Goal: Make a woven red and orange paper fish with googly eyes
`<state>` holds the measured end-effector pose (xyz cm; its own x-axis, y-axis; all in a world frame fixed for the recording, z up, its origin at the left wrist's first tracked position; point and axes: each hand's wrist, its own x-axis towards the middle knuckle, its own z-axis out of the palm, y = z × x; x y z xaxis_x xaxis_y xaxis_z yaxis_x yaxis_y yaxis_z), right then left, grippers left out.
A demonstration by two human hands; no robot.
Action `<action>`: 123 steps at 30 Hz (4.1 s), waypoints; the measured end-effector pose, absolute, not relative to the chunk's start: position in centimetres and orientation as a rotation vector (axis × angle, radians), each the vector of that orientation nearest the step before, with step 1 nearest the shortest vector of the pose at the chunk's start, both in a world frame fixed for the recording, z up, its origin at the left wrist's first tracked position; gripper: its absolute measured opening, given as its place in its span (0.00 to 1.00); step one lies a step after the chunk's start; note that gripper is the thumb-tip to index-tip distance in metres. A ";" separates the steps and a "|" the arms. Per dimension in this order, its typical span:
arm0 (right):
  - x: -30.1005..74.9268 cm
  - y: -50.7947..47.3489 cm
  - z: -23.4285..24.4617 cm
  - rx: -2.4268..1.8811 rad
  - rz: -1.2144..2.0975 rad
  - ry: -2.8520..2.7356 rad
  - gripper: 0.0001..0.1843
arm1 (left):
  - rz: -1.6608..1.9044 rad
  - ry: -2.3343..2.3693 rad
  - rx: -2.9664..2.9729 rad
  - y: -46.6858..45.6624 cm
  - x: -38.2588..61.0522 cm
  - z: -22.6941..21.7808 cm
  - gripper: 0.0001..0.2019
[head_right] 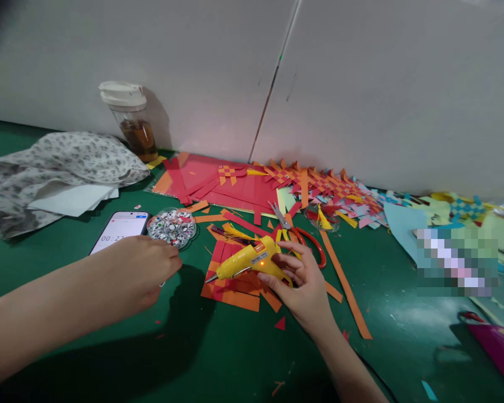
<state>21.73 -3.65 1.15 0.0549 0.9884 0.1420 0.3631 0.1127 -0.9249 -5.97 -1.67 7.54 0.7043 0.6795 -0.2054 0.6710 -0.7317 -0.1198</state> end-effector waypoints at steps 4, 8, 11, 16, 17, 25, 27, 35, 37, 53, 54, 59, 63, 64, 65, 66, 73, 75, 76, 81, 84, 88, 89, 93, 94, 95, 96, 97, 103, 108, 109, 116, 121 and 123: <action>21.5 -3.8 1.4 -1.406 0.836 -1.487 0.28 | 0.349 -1.128 -2.877 -1.7 -6.1 7.4 0.06; 21.2 -4.0 1.6 -1.503 0.752 -1.525 0.37 | 0.385 -1.117 -2.882 -1.7 -6.1 7.5 0.07; 21.1 -4.2 1.4 -1.579 0.681 -1.559 0.41 | 0.374 -1.122 -2.874 -1.7 -6.1 7.5 0.06; 21.3 -4.2 0.9 -1.585 0.571 -1.631 0.37 | 0.318 -1.122 -2.889 -1.6 -6.4 7.2 0.06; 21.3 -4.2 0.8 -1.580 0.556 -1.646 0.37 | 0.319 -1.118 -2.893 -1.6 -6.4 7.2 0.06; 21.3 -4.0 0.8 -1.541 0.473 -1.743 0.35 | 0.344 -1.112 -2.897 -1.7 -6.2 7.5 0.06; 21.3 -4.0 0.9 -1.544 0.465 -1.754 0.34 | 0.327 -1.099 -2.897 -1.7 -6.2 7.5 0.06; 21.6 -4.0 0.4 -1.584 0.413 -1.790 0.32 | 0.329 -1.083 -2.889 -1.7 -6.4 7.4 0.05; 21.6 -4.0 0.4 -1.577 0.388 -1.816 0.32 | 0.335 -1.090 -2.885 -1.7 -6.3 7.4 0.05; 21.3 -4.1 0.5 -1.605 0.293 -1.923 0.33 | 0.209 -1.022 -2.854 -2.2 -7.0 6.7 0.06; 21.3 -4.1 0.5 -1.604 0.302 -1.923 0.33 | 0.220 -1.016 -2.855 -2.1 -7.0 6.7 0.05; 21.3 -4.1 0.5 -1.598 0.313 -1.925 0.32 | 0.204 -0.978 -2.833 -2.1 -7.1 6.7 0.07; 21.3 -4.1 0.4 -1.598 0.299 -1.925 0.32 | 0.234 -1.011 -2.835 -1.9 -7.0 6.6 0.06; 21.3 -4.1 0.4 -1.598 0.296 -1.923 0.32 | 0.248 -1.026 -2.843 -1.8 -7.0 6.6 0.06; 21.3 -4.1 0.4 -1.598 0.296 -1.922 0.32 | 0.258 -1.038 -2.853 -1.7 -6.9 6.6 0.06; 21.3 -4.1 0.4 -1.595 0.299 -1.922 0.31 | 0.267 -1.049 -2.859 -1.7 -6.9 6.6 0.05; 20.9 -4.1 0.8 -1.604 0.340 -1.876 0.32 | 0.274 -1.044 -2.867 -2.2 -6.5 7.9 0.06; 20.8 -4.1 0.8 -1.594 0.350 -1.870 0.33 | 0.305 -1.044 -2.868 -2.3 -6.4 8.3 0.06; 20.8 -4.1 0.8 -1.589 0.357 -1.868 0.34 | 0.316 -1.040 -2.871 -2.3 -6.3 8.4 0.06; 20.7 -4.2 0.7 -1.585 0.353 -1.850 0.36 | 0.236 -1.068 -2.863 -2.0 -6.5 7.6 0.07; 20.6 -4.2 0.8 -1.575 0.344 -1.852 0.37 | 0.214 -1.061 -2.888 -1.7 -6.8 6.9 0.07; 20.4 -4.2 0.9 -1.587 0.321 -1.862 0.39 | 0.190 -1.032 -2.874 -1.5 -7.0 6.7 0.07; 20.4 -4.3 0.9 -1.591 0.309 -1.867 0.40 | 0.178 -1.027 -2.869 -1.5 -7.1 6.7 0.07; 20.4 -4.3 1.0 -1.584 0.283 -1.880 0.40 | 0.153 -1.015 -2.883 -1.6 -7.0 6.8 0.07; 20.4 -4.3 1.0 -1.577 0.289 -1.879 0.40 | 0.160 -1.021 -2.894 -1.7 -6.9 6.8 0.07; 20.5 -4.3 1.0 -1.571 0.293 -1.877 0.39 | 0.163 -1.028 -2.904 -1.7 -6.9 6.8 0.07; 20.5 -4.3 1.0 -1.568 0.297 -1.875 0.39 | 0.160 -1.033 -2.912 -1.7 -6.8 6.9 0.07; 20.6 -4.3 1.0 -1.567 0.302 -1.875 0.39 | 0.158 -1.032 -2.917 -1.7 -6.7 7.1 0.07; 20.7 -4.3 0.8 -1.559 0.308 -1.866 0.40 | 0.246 -0.975 -2.954 -1.6 -6.2 8.2 0.10; 20.6 -4.4 1.0 -1.551 0.302 -1.850 0.39 | 0.206 -1.010 -2.945 -1.7 -6.2 8.2 0.08; 20.6 -4.4 1.0 -1.544 0.303 -1.846 0.39 | 0.190 -1.008 -2.939 -1.7 -6.3 8.1 0.08; 20.8 -4.6 1.2 -1.546 0.311 -1.810 0.39 | 0.207 -1.026 -2.935 -1.8 -6.5 8.2 0.07; 20.7 -4.6 1.3 -1.554 0.325 -1.795 0.39 | 0.214 -1.032 -2.933 -1.7 -6.3 8.2 0.07; 20.7 -4.6 1.3 -1.550 0.305 -1.831 0.38 | 0.232 -1.041 -2.936 -1.6 -6.3 8.2 0.07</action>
